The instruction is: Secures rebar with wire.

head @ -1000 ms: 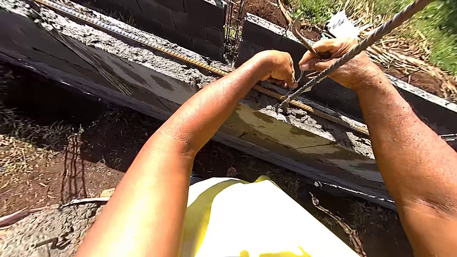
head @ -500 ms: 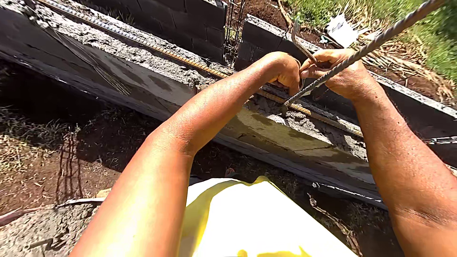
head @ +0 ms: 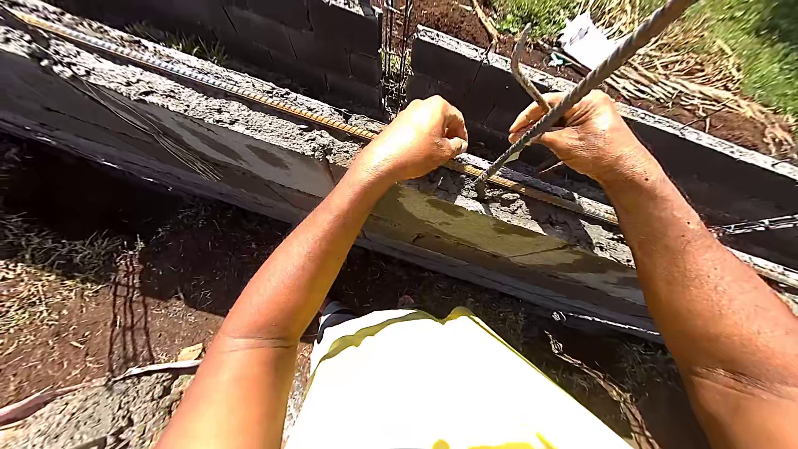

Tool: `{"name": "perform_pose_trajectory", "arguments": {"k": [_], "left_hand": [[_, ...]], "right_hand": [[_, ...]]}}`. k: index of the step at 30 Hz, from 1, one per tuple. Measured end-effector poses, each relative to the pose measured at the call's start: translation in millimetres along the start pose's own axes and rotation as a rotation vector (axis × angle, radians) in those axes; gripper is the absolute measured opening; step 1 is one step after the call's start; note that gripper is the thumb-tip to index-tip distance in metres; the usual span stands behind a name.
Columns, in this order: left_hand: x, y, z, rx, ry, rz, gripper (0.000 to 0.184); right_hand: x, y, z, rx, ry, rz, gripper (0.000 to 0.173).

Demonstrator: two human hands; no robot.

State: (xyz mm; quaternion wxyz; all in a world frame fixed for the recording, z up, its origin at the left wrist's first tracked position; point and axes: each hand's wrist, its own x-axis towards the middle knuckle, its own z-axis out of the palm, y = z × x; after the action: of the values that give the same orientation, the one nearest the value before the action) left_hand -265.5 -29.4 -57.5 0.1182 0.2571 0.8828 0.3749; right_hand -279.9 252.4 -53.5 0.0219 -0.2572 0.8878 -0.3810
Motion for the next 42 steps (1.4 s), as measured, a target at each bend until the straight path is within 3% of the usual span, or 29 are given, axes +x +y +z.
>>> {"name": "perform_pose_trajectory", "arguments": {"k": [7, 11, 16, 20, 29, 34, 38, 42], "left_hand": [[-42.7, -2.0, 15.3, 0.105, 0.065, 0.045, 0.013], [-37.5, -4.3, 34.1, 0.14, 0.078, 0.114, 0.013], [-36.7, -0.7, 42.1, 0.199, 0.095, 0.098, 0.013], [-42.9, 1.7, 57.2, 0.295, 0.159, 0.093, 0.023], [-42.3, 10.6, 70.0, 0.331, 0.214, -0.013, 0.011], [-40.5, 24.1, 66.2, 0.485, 0.176, -0.049, 0.013], [-54.1, 30.3, 59.3, 0.522, 0.195, -0.057, 0.016], [-70.2, 39.6, 75.0, 0.418, 0.244, -0.109, 0.014]], "right_hand": [[-2.0, -4.2, 0.9, -0.004, 0.007, -0.216, 0.011], [-0.6, 0.4, 13.1, 0.06, 0.019, -0.225, 0.01], [8.4, -7.5, 18.9, 0.081, -0.049, -0.154, 0.01], [-17.0, -16.0, 4.8, 0.002, -0.055, -0.102, 0.006], [-57.9, -33.1, 29.2, -0.196, 0.209, 0.111, 0.01], [-52.8, -39.9, 28.2, -0.178, 0.161, 0.174, 0.014], [-48.1, -49.4, 29.4, -0.235, 0.097, 0.3, 0.029], [-49.5, -60.4, 29.2, -0.267, 0.06, 0.349, 0.021]]}}
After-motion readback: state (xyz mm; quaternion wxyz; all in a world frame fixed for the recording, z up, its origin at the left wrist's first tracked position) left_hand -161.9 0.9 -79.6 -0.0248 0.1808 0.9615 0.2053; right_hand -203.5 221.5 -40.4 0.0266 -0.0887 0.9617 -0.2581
